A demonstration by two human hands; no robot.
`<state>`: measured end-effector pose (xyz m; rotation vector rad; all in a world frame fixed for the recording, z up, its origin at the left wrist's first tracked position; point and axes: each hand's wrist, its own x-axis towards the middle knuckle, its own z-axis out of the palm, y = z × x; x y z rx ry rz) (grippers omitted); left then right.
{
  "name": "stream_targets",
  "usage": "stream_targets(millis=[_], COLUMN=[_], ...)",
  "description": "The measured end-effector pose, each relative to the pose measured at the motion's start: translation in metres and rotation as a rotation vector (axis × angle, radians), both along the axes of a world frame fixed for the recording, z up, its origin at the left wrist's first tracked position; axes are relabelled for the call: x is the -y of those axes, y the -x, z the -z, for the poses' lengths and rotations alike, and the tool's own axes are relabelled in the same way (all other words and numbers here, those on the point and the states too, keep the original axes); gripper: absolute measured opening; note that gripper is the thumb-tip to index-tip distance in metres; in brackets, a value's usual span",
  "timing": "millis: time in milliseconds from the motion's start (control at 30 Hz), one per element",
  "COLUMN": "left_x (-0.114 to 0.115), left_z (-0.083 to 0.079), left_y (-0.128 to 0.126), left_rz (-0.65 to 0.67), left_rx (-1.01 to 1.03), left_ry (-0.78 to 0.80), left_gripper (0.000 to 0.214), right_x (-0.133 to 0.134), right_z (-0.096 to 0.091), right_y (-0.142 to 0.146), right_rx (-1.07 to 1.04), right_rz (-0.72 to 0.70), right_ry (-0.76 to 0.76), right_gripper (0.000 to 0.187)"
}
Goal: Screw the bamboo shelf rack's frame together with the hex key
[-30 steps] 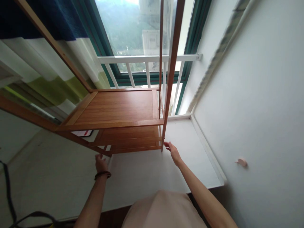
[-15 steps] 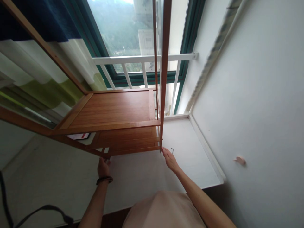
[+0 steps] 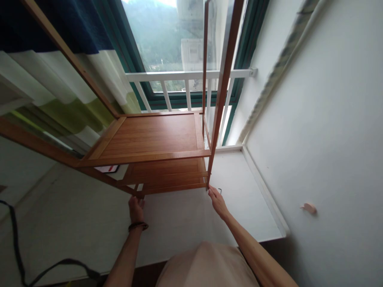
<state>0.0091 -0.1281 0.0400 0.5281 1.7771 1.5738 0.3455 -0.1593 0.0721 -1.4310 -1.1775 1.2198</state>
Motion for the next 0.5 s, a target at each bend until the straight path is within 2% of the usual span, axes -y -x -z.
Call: stream_targets(millis=[167, 267, 333, 367, 400, 500], left_x=[-0.001, -0.011, -0.022, -0.027, -0.033, -0.049], left_z=[-0.018, -0.045, -0.073, -0.089, -0.107, -0.157], left_y=[0.015, 0.028, 0.036, 0.040, 0.043, 0.044], left_rz=[0.008, -0.029, -0.031, -0.004, 0.008, 0.118], left_rx=[0.067, 0.100, 0.116, 0.141, 0.139, 0.136], left_ry=[0.018, -0.045, -0.132, -0.241, -0.352, -0.547], left_gripper=[0.040, 0.048, 0.052, 0.054, 0.057, 0.050], right_x=[-0.016, -0.033, -0.047, -0.054, -0.060, -0.075], right_z=[-0.001, -0.019, -0.044, -0.059, -0.076, -0.132], right_y=[-0.019, -0.030, -0.033, -0.033, -0.032, -0.021], right_rx=[-0.021, -0.023, -0.036, -0.048, -0.087, -0.204], right_rz=[-0.053, -0.022, -0.002, 0.008, 0.044, 0.063], right_ry=[0.081, 0.092, 0.049, 0.009, -0.066, -0.309], right_gripper=[0.052, 0.060, 0.062, 0.062, 0.061, 0.058])
